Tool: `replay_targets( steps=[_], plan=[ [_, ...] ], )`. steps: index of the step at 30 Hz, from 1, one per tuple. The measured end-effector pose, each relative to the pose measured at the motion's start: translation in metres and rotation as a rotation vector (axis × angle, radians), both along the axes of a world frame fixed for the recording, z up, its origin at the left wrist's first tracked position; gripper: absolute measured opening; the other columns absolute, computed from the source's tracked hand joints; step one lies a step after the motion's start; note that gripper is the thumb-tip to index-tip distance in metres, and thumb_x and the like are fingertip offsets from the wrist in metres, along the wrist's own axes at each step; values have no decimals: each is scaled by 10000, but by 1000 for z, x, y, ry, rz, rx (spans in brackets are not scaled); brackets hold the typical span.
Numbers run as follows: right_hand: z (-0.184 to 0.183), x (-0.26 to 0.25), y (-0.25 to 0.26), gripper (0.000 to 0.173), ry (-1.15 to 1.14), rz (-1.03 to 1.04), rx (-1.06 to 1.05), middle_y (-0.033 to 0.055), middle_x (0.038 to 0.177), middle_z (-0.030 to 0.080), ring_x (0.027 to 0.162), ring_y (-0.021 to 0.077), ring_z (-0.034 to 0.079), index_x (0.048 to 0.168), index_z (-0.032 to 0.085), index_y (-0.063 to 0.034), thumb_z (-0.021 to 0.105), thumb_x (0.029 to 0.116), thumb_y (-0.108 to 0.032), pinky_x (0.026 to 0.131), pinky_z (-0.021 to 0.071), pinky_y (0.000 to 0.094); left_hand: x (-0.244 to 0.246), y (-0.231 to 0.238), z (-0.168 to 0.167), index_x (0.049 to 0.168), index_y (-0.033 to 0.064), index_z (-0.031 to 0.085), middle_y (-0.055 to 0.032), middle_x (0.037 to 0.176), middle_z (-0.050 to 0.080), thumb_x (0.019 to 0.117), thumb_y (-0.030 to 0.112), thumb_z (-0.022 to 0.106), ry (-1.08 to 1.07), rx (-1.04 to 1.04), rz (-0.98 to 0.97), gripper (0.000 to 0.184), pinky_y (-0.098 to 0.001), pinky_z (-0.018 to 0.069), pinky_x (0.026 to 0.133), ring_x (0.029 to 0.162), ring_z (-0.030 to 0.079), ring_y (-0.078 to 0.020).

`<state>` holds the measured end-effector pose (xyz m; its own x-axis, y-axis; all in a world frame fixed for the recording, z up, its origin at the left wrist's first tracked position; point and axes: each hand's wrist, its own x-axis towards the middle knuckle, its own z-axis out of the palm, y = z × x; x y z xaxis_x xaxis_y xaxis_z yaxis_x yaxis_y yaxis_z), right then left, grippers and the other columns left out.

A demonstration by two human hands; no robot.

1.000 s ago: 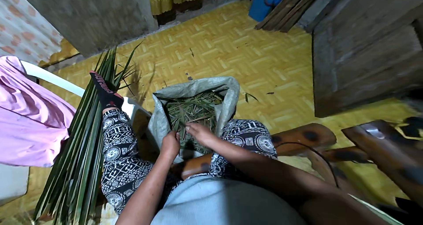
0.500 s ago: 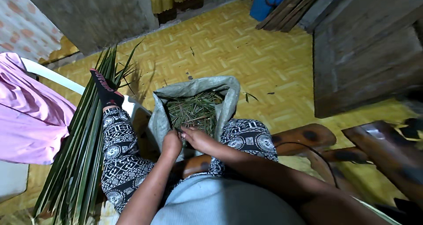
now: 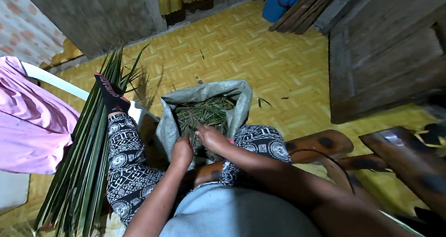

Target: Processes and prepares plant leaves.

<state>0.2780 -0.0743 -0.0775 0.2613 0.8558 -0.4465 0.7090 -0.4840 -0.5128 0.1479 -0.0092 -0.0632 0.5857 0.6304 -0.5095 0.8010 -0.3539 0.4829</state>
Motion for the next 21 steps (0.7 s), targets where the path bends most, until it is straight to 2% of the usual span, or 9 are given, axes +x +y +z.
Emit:
replay_targets(
  steps=[3, 6, 9, 11, 13, 16, 18, 21],
  plan=[
    [-7, 22, 7, 467, -37, -87, 15, 254, 1422, 564, 1311, 434, 559, 1528, 458, -37, 387, 1130, -271, 1081, 447, 593, -2, 0, 1, 1446, -25, 541, -259, 1365, 607, 1131, 205, 379, -7, 0, -7, 422, -470, 443, 1130, 1300, 593, -352],
    [-17, 54, 15, 460, -88, -246, 59, 279, 1405, 566, 1269, 463, 586, 1500, 482, -11, 388, 1130, -267, 1040, 475, 624, -4, 0, 2, 1454, -21, 537, -254, 1387, 597, 1132, 210, 375, -18, -6, -1, 427, -453, 438, 1139, 1311, 588, -342],
    [-12, 62, 15, 455, -45, -333, 135, 283, 1425, 556, 1294, 459, 570, 1501, 478, 2, 388, 1131, -247, 1076, 447, 614, -6, 5, 0, 1454, -42, 528, -265, 1382, 601, 1133, 205, 372, -55, -38, 32, 434, -457, 430, 1147, 1308, 591, -344],
    [-5, 44, 7, 447, 20, -259, 169, 272, 1429, 557, 1292, 443, 575, 1506, 476, -12, 398, 1128, -238, 1088, 450, 592, -6, 9, -3, 1445, -42, 533, -249, 1321, 643, 1136, 203, 364, -80, -86, 62, 429, -458, 465, 1105, 1226, 641, -330],
    [-4, 21, -4, 462, 114, -117, 147, 241, 1462, 544, 1336, 395, 555, 1528, 458, -31, 386, 1130, -256, 1133, 424, 549, -5, 12, -6, 1428, -37, 540, -220, 1195, 685, 1141, 211, 343, -97, -146, 81, 427, -447, 523, 994, 1054, 689, -299],
    [-12, 1, -14, 463, 157, 26, 151, 234, 1434, 571, 1322, 378, 571, 1514, 479, -30, 372, 1132, -269, 1134, 422, 528, -5, 16, -10, 1370, -20, 569, -163, 1057, 689, 1145, 227, 327, -118, -235, 99, 413, -395, 549, 834, 851, 667, -221],
    [-13, 6, -11, 452, 138, 7, 149, 237, 1422, 580, 1310, 385, 579, 1507, 489, -30, 378, 1132, -256, 1128, 428, 533, -7, 16, -12, 1363, 0, 573, -136, 1020, 689, 1146, 238, 327, -123, -282, 106, 406, -362, 545, 770, 785, 646, -183],
    [-18, 34, 2, 439, 70, -132, 138, 241, 1432, 570, 1298, 415, 581, 1502, 498, -38, 406, 1128, -250, 1100, 444, 577, -10, 13, -7, 1367, 6, 569, -104, 991, 683, 1149, 238, 320, -122, -314, 110, 404, -325, 532, 732, 740, 621, -146]
  ],
)
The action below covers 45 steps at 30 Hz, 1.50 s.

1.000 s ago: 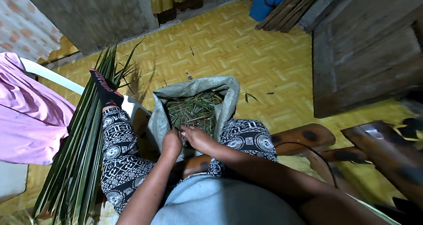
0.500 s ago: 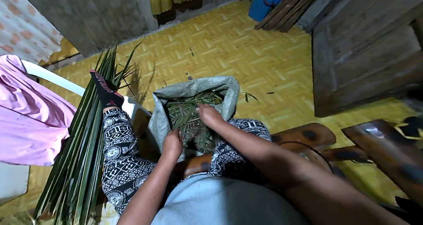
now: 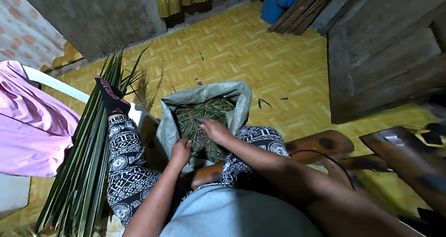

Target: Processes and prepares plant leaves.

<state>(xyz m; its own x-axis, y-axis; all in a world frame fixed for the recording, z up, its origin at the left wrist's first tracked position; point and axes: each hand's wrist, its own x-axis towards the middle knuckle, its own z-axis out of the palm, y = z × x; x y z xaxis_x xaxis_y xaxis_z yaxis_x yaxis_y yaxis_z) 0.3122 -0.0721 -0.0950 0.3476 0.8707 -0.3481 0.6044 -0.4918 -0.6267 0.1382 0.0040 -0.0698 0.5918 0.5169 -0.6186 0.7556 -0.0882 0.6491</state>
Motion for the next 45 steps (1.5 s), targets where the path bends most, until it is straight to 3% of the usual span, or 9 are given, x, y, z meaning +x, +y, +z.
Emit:
replay_targets(
  steps=[4, 11, 15, 20, 22, 24, 28, 30, 45],
  plan=[
    [-2, 36, 8, 454, -41, -255, 60, 272, 1459, 543, 1335, 446, 547, 1497, 487, -1, 388, 1133, -254, 1113, 416, 607, -2, -2, 1, 1372, 6, 573, -94, 968, 677, 1148, 226, 324, -32, 2, 21, 401, -303, 518, 699, 703, 598, -126],
    [7, -11, -20, 449, 103, 107, 45, 213, 1448, 574, 1321, 366, 575, 1505, 510, -63, 396, 1126, -274, 1129, 422, 545, 1, -1, -3, 1327, 9, 592, -67, 921, 662, 1145, 220, 340, -62, -15, 47, 376, -278, 506, 661, 669, 577, -100],
    [-1, 8, -7, 442, 63, -59, 15, 240, 1456, 558, 1323, 417, 563, 1497, 505, -30, 398, 1131, -255, 1122, 420, 577, 2, -6, 2, 1348, 13, 586, -71, 919, 665, 1144, 218, 343, -61, -3, 33, 379, -282, 509, 658, 668, 583, -106],
    [8, 24, 1, 430, 77, -215, 79, 237, 1411, 595, 1280, 409, 596, 1480, 522, -39, 417, 1126, -258, 1092, 441, 595, 1, -7, 4, 1458, -17, 522, -225, 1242, 664, 1137, 207, 360, 3, 156, -19, 423, -458, 516, 1002, 1076, 677, -305],
    [20, 4, -3, 424, 264, -156, 44, 218, 1324, 640, 1170, 336, 649, 1501, 495, -53, 440, 1119, -229, 1035, 496, 511, 3, -8, 4, 1497, -30, 476, -255, 1388, 600, 1133, 197, 374, 12, 205, -39, 441, -461, 448, 1126, 1269, 615, -336],
    [25, -17, -4, 440, 479, -168, -18, 187, 1230, 654, 1002, 224, 643, 1530, 445, -59, 452, 1117, -212, 905, 514, 387, 6, -11, 7, 1516, -26, 452, -261, 1426, 572, 1125, 185, 396, 29, 250, -67, 448, -459, 420, 1155, 1327, 574, -347],
    [19, -32, -1, 410, 697, -325, -10, 79, 970, 620, 691, 86, 499, 1496, 476, -67, 475, 1110, -206, 657, 429, 254, 10, -16, 8, 1541, -9, 424, -262, 1421, 570, 1113, 167, 423, 36, 281, -111, 463, -464, 434, 1143, 1320, 577, -356],
    [16, -32, 1, 379, 758, -387, 8, 55, 919, 608, 648, 68, 491, 1461, 516, -80, 504, 1099, -191, 612, 417, 227, 8, -17, 8, 1552, -2, 411, -265, 1418, 569, 1109, 168, 435, 37, 282, -114, 474, -461, 444, 1131, 1304, 586, -358],
    [8, -19, 9, 349, 755, -533, 119, 88, 1022, 626, 714, 80, 532, 1401, 549, -43, 572, 1059, -106, 653, 450, 234, -25, -35, 17, 1534, -15, 432, -265, 1362, 600, 1126, 185, 399, 94, 287, -113, 456, -472, 466, 1099, 1249, 618, -368]
  ],
)
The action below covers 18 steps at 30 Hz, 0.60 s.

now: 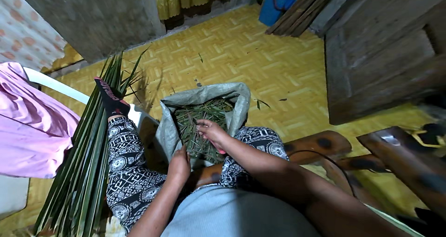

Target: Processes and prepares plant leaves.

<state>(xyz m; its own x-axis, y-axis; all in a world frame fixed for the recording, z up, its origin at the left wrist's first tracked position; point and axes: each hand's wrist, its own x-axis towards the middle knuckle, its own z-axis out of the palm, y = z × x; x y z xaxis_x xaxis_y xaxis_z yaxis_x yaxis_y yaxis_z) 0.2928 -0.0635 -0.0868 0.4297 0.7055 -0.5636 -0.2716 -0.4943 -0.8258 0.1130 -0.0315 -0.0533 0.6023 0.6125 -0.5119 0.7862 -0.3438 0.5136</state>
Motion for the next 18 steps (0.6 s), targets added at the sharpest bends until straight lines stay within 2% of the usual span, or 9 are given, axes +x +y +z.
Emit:
replay_targets(
  steps=[4, 8, 10, 12, 14, 15, 16, 17, 18],
  plan=[
    [4, 25, 4, 354, -74, -71, 1, 63, 995, 603, 670, 76, 491, 1409, 537, -90, 572, 1068, -177, 611, 434, 250, -2, 2, 1, 1493, -43, 479, -272, 1364, 606, 1126, 166, 389, -44, 1, 9, 432, -469, 450, 1119, 1270, 610, -367],
    [14, 50, 0, 412, -110, -235, -24, 55, 916, 572, 621, 88, 447, 1462, 485, -176, 521, 1088, -343, 565, 388, 255, -2, 9, -3, 1444, -64, 525, -271, 1349, 619, 1126, 166, 383, -80, -7, 38, 417, -459, 443, 1126, 1270, 611, -354],
    [11, 51, -1, 396, -96, -215, 7, 28, 879, 589, 589, 61, 449, 1451, 499, -148, 523, 1089, -308, 535, 389, 225, 1, 14, -6, 1433, -62, 533, -269, 1323, 630, 1128, 171, 375, -69, -20, 47, 415, -461, 455, 1108, 1236, 626, -352],
    [11, 40, -7, 407, -113, -11, 24, 63, 986, 606, 668, 85, 496, 1487, 470, -79, 499, 1098, -197, 608, 446, 254, 7, 20, -8, 1423, -63, 538, -270, 1307, 634, 1134, 181, 362, -52, -32, 44, 417, -465, 462, 1095, 1213, 635, -351],
    [14, 23, -13, 419, -252, 256, -10, 107, 1042, 643, 753, 132, 570, 1507, 466, -50, 465, 1110, -185, 703, 499, 295, 14, 24, -10, 1409, -62, 549, -262, 1288, 643, 1137, 190, 350, -45, -28, 35, 421, -465, 470, 1084, 1192, 644, -344],
    [17, 15, -17, 430, -345, 388, -33, 148, 1133, 664, 880, 196, 627, 1517, 470, -49, 450, 1117, -205, 818, 526, 359, 19, 25, -10, 1405, -59, 552, -259, 1286, 644, 1139, 200, 346, -35, -27, 30, 425, -464, 470, 1082, 1189, 644, -339],
    [21, 8, -19, 444, -431, 507, -52, 195, 1279, 653, 1080, 281, 658, 1530, 469, -52, 427, 1124, -227, 975, 515, 442, 23, 26, -10, 1399, -57, 555, -258, 1285, 642, 1140, 209, 342, -25, -28, 25, 428, -466, 469, 1082, 1192, 641, -339],
    [23, 1, -20, 460, -506, 604, -70, 218, 1419, 590, 1265, 340, 607, 1544, 458, -59, 404, 1130, -253, 1101, 451, 501, 28, 27, -10, 1394, -57, 559, -259, 1285, 643, 1141, 216, 342, -14, -26, 21, 430, -472, 468, 1084, 1203, 638, -343],
    [24, -6, -22, 473, -581, 665, -82, 235, 1468, 547, 1329, 376, 564, 1549, 452, -62, 388, 1132, -275, 1134, 417, 534, 33, 28, -9, 1394, -55, 560, -260, 1292, 642, 1141, 219, 344, -6, -20, 14, 431, -477, 467, 1089, 1216, 635, -347]
  ],
)
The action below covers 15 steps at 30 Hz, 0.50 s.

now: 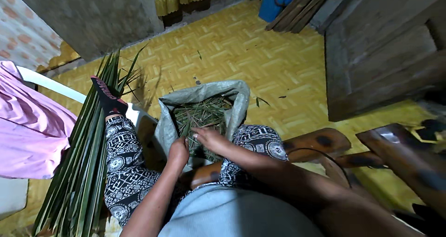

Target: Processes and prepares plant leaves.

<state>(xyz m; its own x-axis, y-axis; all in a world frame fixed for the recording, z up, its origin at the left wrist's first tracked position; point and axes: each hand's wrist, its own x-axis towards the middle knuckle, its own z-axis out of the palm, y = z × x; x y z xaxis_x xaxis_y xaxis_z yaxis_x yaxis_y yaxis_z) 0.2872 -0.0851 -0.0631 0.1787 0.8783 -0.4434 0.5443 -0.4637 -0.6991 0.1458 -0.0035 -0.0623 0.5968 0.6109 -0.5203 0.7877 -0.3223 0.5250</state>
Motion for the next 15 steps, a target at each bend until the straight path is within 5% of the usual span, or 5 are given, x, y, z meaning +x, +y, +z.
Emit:
replay_targets(
  steps=[6, 15],
  plan=[
    [4, -15, 0, 520, -75, 51, -23, 260, 1493, 505, 1373, 384, 522, 1578, 364, -6, 322, 1145, -290, 1161, 392, 506, 16, 1, 2, 1349, -63, 583, -252, 1329, 627, 1133, 201, 364, 33, 34, -21, 406, -475, 447, 1119, 1281, 605, -338],
    [2, -16, 0, 518, -110, 62, -21, 251, 1487, 519, 1381, 382, 519, 1549, 404, 13, 299, 1146, -295, 1164, 387, 521, 20, 0, 0, 1331, -70, 597, -251, 1359, 610, 1112, 170, 414, 56, 43, -15, 373, -481, 445, 1127, 1301, 592, -346]
  ],
)
